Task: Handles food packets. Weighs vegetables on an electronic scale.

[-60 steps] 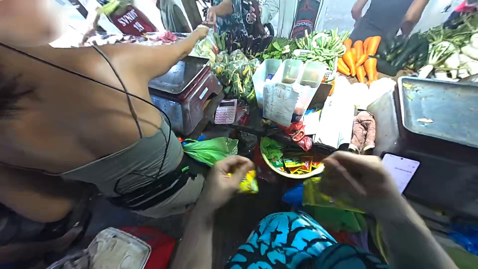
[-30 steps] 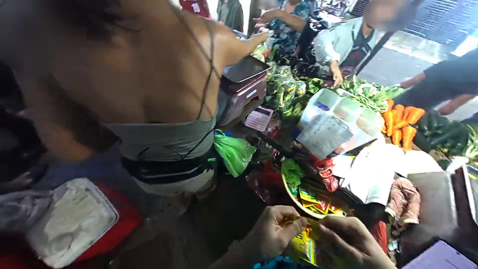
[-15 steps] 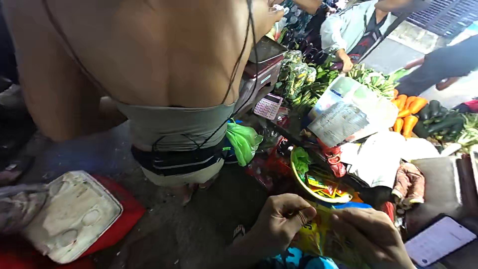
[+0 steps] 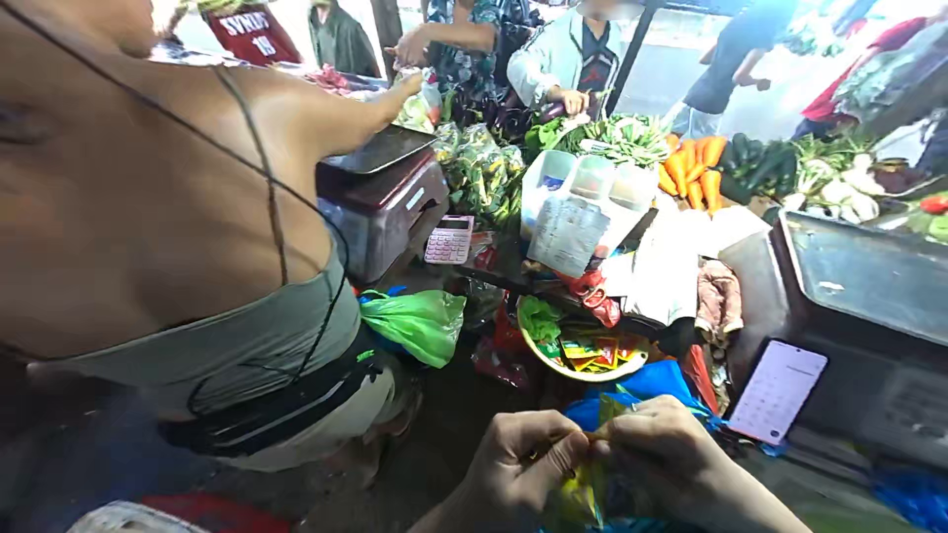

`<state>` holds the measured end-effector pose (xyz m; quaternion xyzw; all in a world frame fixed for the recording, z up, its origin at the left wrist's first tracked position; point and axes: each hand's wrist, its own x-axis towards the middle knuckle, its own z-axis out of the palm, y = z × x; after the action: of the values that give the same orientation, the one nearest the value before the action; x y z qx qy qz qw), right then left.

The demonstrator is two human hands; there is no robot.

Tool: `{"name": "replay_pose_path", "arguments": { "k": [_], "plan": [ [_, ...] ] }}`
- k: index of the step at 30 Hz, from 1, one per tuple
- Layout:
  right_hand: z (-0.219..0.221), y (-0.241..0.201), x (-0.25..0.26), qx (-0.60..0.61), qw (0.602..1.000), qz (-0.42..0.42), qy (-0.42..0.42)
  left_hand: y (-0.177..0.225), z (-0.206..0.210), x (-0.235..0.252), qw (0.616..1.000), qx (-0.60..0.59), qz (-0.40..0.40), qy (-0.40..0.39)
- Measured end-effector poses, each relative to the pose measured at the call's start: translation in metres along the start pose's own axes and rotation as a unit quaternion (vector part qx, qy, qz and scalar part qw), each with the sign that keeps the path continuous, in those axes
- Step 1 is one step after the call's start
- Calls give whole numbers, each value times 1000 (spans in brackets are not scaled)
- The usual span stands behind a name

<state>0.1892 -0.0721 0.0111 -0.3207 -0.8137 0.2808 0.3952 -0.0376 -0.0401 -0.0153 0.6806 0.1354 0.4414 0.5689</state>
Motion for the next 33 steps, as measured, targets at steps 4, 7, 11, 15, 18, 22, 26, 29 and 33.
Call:
{"name": "replay_pose_path", "arguments": {
  "k": [4,7,11,15,18,22,26,29,33],
  "plan": [
    [-45,-12,-29,89,978,37,184,0,0,10,989,15,12,146],
    [-91,-13,-37,-30,976,14,215,3,-4,33,979,120,12,164],
    [-100,0,-17,-145,982,21,117,-16,33,84,994,110,9,-8],
    [-103,21,-5,-162,977,101,91,-22,70,124,994,14,-31,-108],
    [-127,46,-21,62,987,128,75,-20,74,141,993,5,-75,-86],
    [-149,66,-44,127,982,109,86,-20,74,157,990,-27,-136,3],
    [-162,63,-40,80,980,97,153,-28,97,165,983,-55,-143,102],
    [-168,59,-31,75,979,60,182,-28,106,172,979,-84,-104,157],
    [-167,59,-16,44,976,31,212,-28,98,182,977,-110,-79,165]
  ]
}}
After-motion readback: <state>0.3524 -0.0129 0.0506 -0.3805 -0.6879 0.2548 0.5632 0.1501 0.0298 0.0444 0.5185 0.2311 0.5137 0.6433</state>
